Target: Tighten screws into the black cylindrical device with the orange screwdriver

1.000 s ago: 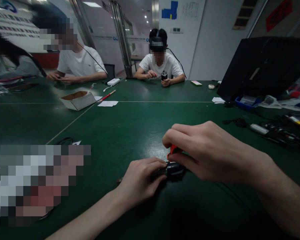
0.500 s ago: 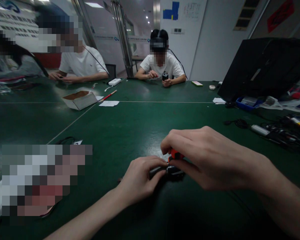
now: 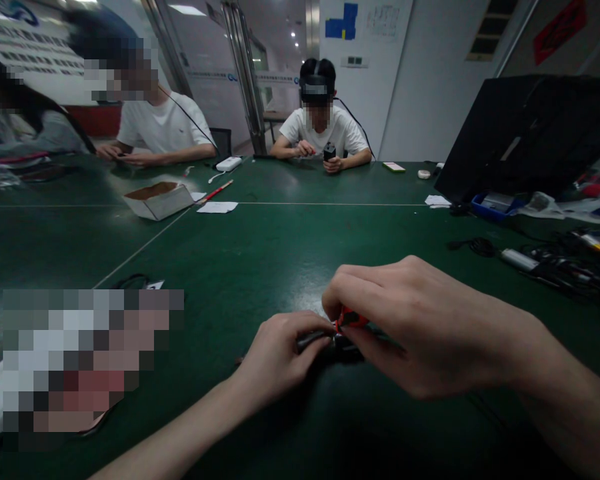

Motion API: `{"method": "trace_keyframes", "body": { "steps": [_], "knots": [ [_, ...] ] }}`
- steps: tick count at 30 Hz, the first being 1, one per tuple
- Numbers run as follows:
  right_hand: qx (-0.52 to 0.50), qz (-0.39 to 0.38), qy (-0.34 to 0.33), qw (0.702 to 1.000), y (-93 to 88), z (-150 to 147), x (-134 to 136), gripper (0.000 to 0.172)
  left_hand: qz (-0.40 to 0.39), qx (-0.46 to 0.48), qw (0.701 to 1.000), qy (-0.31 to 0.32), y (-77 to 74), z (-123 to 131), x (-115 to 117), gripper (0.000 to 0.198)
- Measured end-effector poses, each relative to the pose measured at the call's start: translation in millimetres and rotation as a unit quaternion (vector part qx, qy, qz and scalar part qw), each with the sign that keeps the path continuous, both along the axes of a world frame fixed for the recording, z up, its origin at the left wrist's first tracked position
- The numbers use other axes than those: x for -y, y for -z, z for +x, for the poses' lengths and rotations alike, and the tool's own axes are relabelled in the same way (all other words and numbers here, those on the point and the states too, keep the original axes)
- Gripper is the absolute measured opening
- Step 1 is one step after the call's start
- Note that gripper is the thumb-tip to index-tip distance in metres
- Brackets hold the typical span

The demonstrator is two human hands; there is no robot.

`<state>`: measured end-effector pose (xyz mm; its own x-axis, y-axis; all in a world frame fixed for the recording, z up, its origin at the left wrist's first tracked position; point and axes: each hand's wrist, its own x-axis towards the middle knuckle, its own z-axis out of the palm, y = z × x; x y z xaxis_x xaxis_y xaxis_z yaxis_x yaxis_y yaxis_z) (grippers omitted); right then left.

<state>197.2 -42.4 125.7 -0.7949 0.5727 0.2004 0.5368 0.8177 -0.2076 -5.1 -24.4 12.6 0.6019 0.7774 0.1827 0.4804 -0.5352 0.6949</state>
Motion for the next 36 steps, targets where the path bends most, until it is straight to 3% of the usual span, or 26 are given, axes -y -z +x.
{"method": "trace_keyframes", "body": {
  "steps": [6, 10, 15, 26, 29, 33, 36],
  "knots": [
    [0.018, 0.095, 0.036, 0.995, 3.5, -0.3, -2.2, 0.004, -0.005, 0.015, 1.000, 0.007, 3.2, -0.3, 0.6, 0.014],
    [0.027, 0.130, 0.040, 0.990, 5.7, 1.2, -5.0, 0.015, -0.012, 0.006, 0.999, 0.030, 3.2, -0.5, 0.1, 0.015],
    [0.014, 0.078, 0.011, 0.997, 4.2, -1.2, -1.8, 0.010, 0.001, 0.025, 1.000, 0.013, 3.4, 0.1, 1.6, 0.016],
    [0.006, -0.004, -0.025, 1.000, -1.1, -1.9, 2.3, 0.019, 0.018, 0.008, 1.000, 0.013, 4.9, -0.2, 1.8, 0.017],
    [0.018, 0.027, -0.001, 0.999, -1.1, -1.4, 1.9, 0.018, 0.022, 0.002, 1.000, 0.005, 4.5, -0.3, 2.8, 0.017],
    [0.011, 0.104, 0.016, 0.994, 1.9, -0.5, 0.6, 0.004, 0.025, 0.011, 1.000, 0.005, 4.3, 0.5, 3.2, 0.017],
    [0.006, 0.149, 0.027, 0.988, 5.2, -0.1, 0.1, 0.021, 0.025, 0.019, 0.999, 0.018, 4.3, 1.3, 2.3, 0.017]
  ]
}}
